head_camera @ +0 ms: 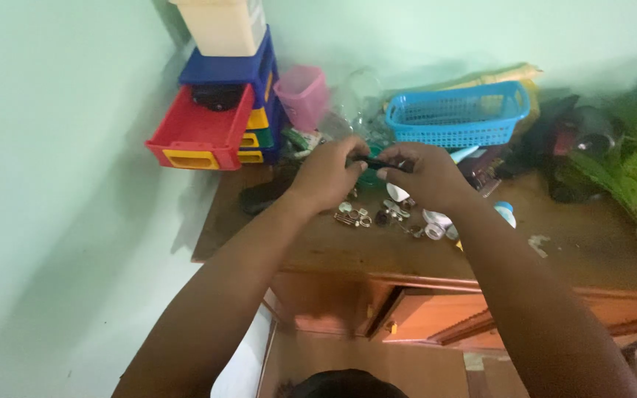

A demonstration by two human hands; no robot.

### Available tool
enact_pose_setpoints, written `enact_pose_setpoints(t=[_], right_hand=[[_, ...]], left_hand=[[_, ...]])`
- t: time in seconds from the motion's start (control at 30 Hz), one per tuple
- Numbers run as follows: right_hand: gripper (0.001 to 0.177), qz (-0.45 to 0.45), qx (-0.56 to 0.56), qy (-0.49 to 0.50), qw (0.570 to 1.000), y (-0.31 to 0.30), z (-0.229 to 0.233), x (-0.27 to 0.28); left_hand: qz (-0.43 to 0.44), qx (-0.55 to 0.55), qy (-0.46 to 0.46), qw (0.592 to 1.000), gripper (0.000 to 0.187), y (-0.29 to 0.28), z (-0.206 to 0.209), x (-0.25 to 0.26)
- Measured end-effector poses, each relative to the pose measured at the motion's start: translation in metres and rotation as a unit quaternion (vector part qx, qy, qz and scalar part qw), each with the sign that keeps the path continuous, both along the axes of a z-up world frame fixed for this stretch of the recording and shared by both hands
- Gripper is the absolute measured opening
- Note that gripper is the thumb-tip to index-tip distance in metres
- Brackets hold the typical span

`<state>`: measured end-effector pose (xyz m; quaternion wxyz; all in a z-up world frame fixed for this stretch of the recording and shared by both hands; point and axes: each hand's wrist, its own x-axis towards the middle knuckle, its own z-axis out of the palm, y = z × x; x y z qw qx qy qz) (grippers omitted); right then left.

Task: Organizing various small items from a desk surface into a plastic drawer unit.

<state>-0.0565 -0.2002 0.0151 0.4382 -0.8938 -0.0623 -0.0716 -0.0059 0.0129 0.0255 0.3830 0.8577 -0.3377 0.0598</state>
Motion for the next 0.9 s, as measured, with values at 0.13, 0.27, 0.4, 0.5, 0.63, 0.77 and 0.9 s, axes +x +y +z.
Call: enact_pose_setpoints(t=[0.13, 0.27, 0.4, 0.5, 0.63, 0.77, 0.9], right_hand=[[0.029, 0.044, 0.002, -0.032, 0.999, 0.021, 0.014, 0.018], [0.029, 0.061, -0.024, -0.060, 0.996, 0.052, 0.032, 0.035], [0.029, 0.082, -0.060, -0.077, 0.992, 0.084, 0.048, 0.049], [0.031, 0.122, -0.064, -0.110, 0.984, 0.106, 0.054, 0.062], [0.037, 0.130, -0.073, -0.096, 0.984, 0.136, 0.065, 0.074], [0.034, 0.144, -0.109, -0.110, 0.977, 0.164, 0.074, 0.083], [0.028, 0.206, -0.101, -0.199, 0.953, 0.183, 0.065, 0.111]], left_hand=[[0.020, -0.022, -0.030, 0.999, 0.025, 0.026, 0.024, 0.006], [0.048, -0.033, -0.069, 0.996, 0.024, 0.056, 0.038, 0.017], [0.053, -0.034, -0.139, 0.988, 0.024, 0.091, 0.052, 0.022], [0.089, -0.006, -0.110, 0.990, 0.022, 0.114, 0.072, 0.018], [0.102, -0.023, -0.103, 0.989, 0.021, 0.145, 0.073, 0.031], [0.164, 0.032, -0.089, 0.982, 0.020, 0.173, 0.084, 0.029], [0.149, 0.024, -0.124, 0.981, 0.020, 0.201, 0.075, 0.043]])
